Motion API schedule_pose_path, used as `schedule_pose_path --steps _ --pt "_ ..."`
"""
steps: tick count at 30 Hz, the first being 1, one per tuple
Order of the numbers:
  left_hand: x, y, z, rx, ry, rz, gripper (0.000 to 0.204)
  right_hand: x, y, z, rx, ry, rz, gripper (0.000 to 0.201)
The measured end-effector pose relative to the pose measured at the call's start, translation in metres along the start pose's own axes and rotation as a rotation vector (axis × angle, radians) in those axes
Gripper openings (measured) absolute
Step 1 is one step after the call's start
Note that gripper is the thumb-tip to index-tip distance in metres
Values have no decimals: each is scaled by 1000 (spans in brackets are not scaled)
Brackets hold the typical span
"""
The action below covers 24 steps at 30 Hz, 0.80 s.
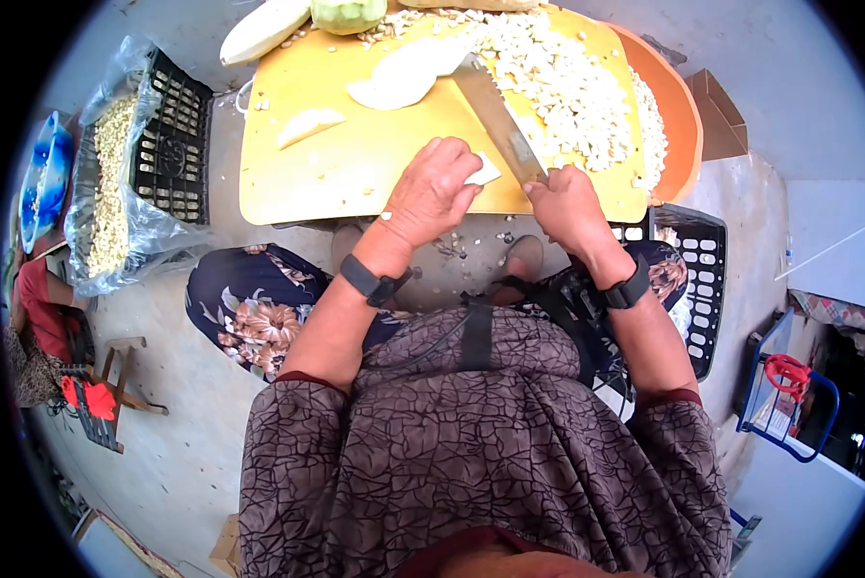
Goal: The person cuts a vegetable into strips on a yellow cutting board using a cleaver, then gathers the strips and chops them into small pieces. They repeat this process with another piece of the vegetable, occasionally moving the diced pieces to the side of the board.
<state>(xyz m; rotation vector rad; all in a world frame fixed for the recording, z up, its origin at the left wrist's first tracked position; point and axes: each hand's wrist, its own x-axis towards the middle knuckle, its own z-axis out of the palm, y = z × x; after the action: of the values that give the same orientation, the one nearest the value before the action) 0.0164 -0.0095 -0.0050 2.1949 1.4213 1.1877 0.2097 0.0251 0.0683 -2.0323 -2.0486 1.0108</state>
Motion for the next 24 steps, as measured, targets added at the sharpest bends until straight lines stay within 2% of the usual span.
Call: schedule_pose_path --steps 6,12,15,21,24 --pt "-2 -4 -5 47 -45 -4 22 -26 -9 -17 -54 -54 -26 31" --pt "-3 -7 -4 49 -58 21 15 -36 -8 -14 -152 -40 -186 31" --pt "-3 -8 -2 37 -67 24 15 -27 -9 -15 -189 -126 -138 28" --pt "-2 -6 -3 11 -67 15 16 -13 -9 -1 -199 -75 -153 30" --pt "-1 -9 -4 -17 -73 34 17 -3 -9 3 -143 -70 -62 28"
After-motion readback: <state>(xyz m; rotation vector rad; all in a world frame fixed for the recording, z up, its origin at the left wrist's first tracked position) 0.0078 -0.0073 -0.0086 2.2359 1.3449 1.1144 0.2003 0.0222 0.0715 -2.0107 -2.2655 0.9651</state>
